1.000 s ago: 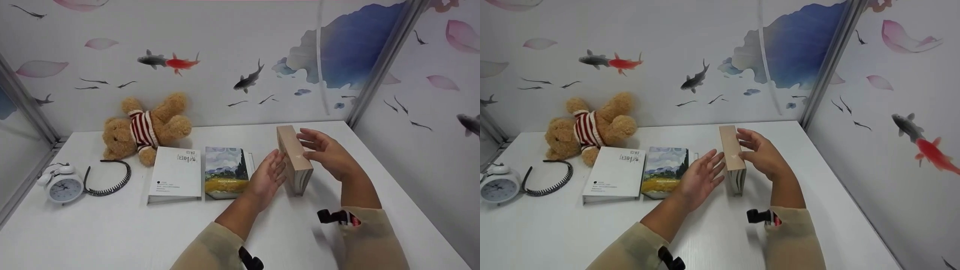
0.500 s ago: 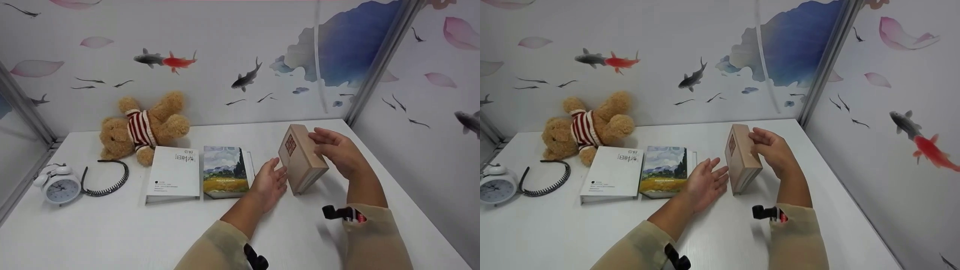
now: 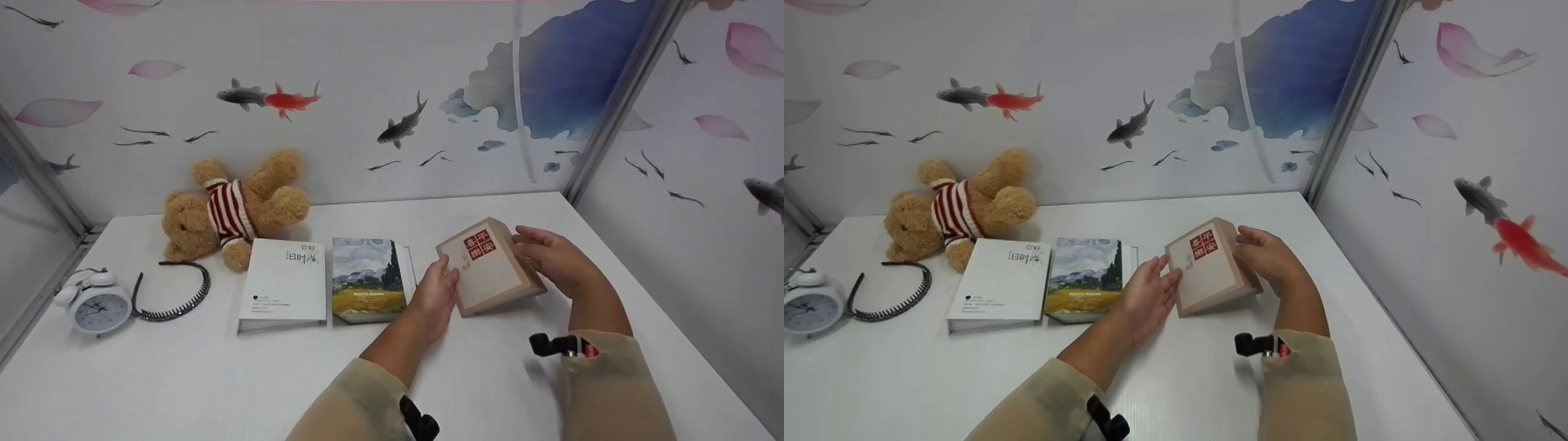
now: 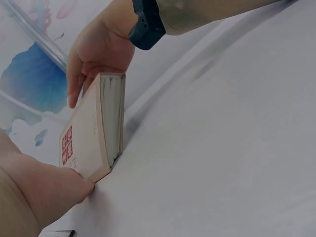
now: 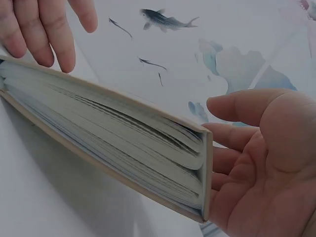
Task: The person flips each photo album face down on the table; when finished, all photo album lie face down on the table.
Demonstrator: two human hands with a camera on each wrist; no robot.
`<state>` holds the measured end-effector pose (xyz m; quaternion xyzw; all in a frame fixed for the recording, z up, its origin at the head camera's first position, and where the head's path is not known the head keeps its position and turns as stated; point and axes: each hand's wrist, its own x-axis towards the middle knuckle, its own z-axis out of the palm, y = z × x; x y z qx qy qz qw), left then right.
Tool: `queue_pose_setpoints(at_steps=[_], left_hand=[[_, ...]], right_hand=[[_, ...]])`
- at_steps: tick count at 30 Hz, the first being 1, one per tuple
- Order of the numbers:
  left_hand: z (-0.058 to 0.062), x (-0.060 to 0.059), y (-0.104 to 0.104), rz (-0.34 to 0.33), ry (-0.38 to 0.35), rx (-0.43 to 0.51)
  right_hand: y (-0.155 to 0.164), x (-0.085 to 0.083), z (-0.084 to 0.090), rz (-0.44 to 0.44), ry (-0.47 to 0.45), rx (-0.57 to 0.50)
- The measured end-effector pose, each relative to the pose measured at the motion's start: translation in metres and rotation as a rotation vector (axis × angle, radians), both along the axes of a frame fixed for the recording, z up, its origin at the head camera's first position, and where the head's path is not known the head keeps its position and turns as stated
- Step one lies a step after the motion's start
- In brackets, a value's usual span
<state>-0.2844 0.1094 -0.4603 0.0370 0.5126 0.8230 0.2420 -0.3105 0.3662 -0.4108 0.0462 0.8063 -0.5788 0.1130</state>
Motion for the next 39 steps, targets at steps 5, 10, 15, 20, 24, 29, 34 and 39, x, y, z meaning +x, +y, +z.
queue_pose_setpoints(at_steps=[5, 10, 15, 20, 24, 29, 34, 39], left_hand=[[0.003, -0.002, -0.005, 0.019, 0.008, -0.02], [0.006, -0.004, -0.01, 0.037, 0.04, -0.04], [0.007, -0.003, -0.013, 0.046, 0.055, -0.06], [0.008, -0.002, -0.016, 0.062, 0.091, -0.074], [0.011, -0.002, -0.022, 0.073, 0.125, -0.049], [0.019, -0.001, -0.043, 0.08, 0.166, -0.046], [0.029, 0.0, -0.074, 0.102, 0.227, -0.053], [0.04, -0.001, -0.107, 0.153, 0.279, -0.045]], right_hand=[[0.003, -0.003, -0.009, 0.013, -0.042, -0.057], [0.003, -0.006, -0.017, 0.012, -0.08, -0.097], [0.003, -0.01, -0.024, 0.007, -0.108, -0.108], [0.0, -0.012, -0.023, 0.009, -0.096, -0.089], [-0.01, -0.011, -0.015, 0.004, -0.042, -0.089], [-0.039, -0.009, 0.001, 0.028, 0.052, -0.108], [-0.08, -0.009, 0.009, 0.031, 0.124, -0.118], [-0.118, -0.011, 0.01, 0.037, 0.184, -0.079]])
